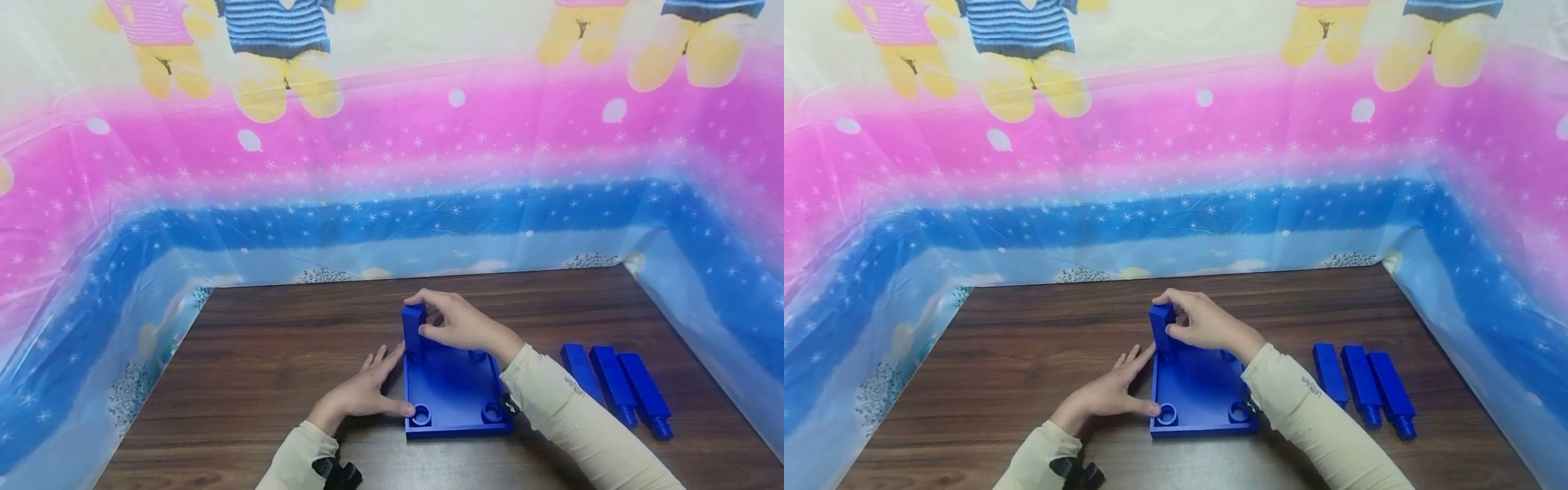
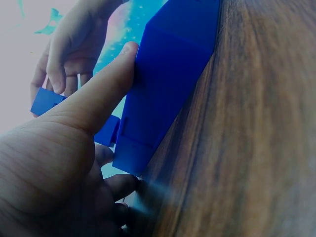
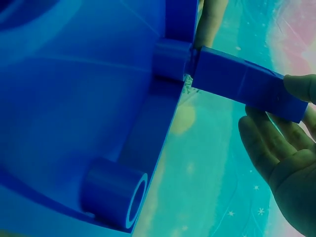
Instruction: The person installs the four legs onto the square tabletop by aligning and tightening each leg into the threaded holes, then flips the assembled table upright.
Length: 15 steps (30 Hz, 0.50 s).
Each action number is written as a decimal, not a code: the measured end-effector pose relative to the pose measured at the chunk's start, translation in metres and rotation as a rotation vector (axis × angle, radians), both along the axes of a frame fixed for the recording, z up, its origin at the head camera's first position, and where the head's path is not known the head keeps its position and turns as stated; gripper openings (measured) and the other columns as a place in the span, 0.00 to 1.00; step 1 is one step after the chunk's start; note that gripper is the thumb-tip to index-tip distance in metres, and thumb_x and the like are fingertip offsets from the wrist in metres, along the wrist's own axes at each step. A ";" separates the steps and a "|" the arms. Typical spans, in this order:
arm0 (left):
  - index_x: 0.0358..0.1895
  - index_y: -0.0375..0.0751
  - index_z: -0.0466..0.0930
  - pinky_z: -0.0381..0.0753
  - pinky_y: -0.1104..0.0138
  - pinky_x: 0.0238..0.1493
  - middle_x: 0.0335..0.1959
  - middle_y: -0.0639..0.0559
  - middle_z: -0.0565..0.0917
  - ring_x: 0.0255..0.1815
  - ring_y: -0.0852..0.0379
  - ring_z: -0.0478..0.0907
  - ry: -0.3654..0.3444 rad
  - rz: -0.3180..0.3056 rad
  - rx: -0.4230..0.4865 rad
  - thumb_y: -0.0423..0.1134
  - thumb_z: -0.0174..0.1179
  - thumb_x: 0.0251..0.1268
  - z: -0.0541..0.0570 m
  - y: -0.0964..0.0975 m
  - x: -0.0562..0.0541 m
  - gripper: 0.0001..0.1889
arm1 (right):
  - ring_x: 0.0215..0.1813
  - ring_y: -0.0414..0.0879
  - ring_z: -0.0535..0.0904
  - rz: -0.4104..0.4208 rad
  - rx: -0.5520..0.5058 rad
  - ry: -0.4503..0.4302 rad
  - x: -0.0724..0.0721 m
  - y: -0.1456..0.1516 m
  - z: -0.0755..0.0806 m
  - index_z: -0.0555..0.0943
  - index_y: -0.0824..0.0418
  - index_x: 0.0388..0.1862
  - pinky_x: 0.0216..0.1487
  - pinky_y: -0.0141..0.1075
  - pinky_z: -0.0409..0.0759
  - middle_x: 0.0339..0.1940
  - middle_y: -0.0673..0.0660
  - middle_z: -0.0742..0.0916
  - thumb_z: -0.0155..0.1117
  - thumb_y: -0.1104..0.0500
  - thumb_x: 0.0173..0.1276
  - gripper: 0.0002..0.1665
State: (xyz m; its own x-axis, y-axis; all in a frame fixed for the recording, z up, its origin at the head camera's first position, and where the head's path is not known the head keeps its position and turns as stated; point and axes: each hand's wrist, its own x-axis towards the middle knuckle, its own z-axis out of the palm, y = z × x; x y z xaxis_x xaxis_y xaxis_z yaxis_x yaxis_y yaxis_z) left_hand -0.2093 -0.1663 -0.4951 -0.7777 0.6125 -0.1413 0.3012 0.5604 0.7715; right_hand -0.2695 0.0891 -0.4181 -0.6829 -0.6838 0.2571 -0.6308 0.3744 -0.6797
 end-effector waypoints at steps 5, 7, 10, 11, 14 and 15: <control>0.88 0.45 0.41 0.33 0.33 0.80 0.88 0.42 0.46 0.86 0.32 0.30 -0.007 0.024 -0.008 0.58 0.76 0.61 0.000 0.000 0.001 0.63 | 0.54 0.49 0.87 -0.004 -0.008 -0.002 0.000 0.000 -0.002 0.76 0.61 0.69 0.51 0.38 0.87 0.59 0.60 0.88 0.69 0.66 0.73 0.26; 0.88 0.47 0.40 0.35 0.32 0.80 0.88 0.40 0.46 0.86 0.32 0.30 -0.005 0.034 -0.017 0.58 0.77 0.61 0.000 0.000 0.001 0.63 | 0.54 0.49 0.87 -0.002 -0.012 -0.002 0.000 0.000 -0.002 0.76 0.61 0.68 0.51 0.38 0.87 0.58 0.59 0.88 0.69 0.65 0.73 0.26; 0.88 0.48 0.39 0.36 0.31 0.79 0.88 0.39 0.46 0.86 0.31 0.31 -0.002 0.044 -0.027 0.59 0.77 0.60 0.000 0.001 0.002 0.64 | 0.56 0.51 0.86 -0.004 -0.021 -0.004 -0.001 0.000 -0.003 0.76 0.61 0.67 0.52 0.39 0.88 0.59 0.59 0.88 0.70 0.65 0.73 0.25; 0.88 0.48 0.39 0.37 0.31 0.79 0.87 0.39 0.46 0.86 0.31 0.31 -0.001 0.045 -0.030 0.59 0.77 0.60 0.000 0.001 0.002 0.64 | 0.57 0.51 0.86 -0.003 -0.026 -0.008 -0.001 0.001 -0.003 0.76 0.60 0.67 0.53 0.40 0.88 0.59 0.59 0.87 0.70 0.65 0.73 0.25; 0.88 0.47 0.39 0.37 0.31 0.79 0.87 0.38 0.46 0.86 0.30 0.31 0.002 0.047 -0.033 0.59 0.77 0.60 0.000 0.001 0.002 0.64 | 0.59 0.54 0.86 -0.011 -0.042 -0.022 -0.002 0.001 -0.004 0.76 0.61 0.66 0.54 0.42 0.88 0.61 0.60 0.87 0.71 0.65 0.73 0.25; 0.88 0.47 0.39 0.37 0.31 0.79 0.87 0.38 0.46 0.86 0.30 0.32 0.004 0.048 -0.034 0.59 0.77 0.60 0.000 0.001 0.002 0.64 | 0.60 0.55 0.86 -0.014 -0.050 -0.029 -0.002 0.001 -0.004 0.76 0.61 0.65 0.55 0.42 0.88 0.62 0.60 0.86 0.72 0.65 0.73 0.24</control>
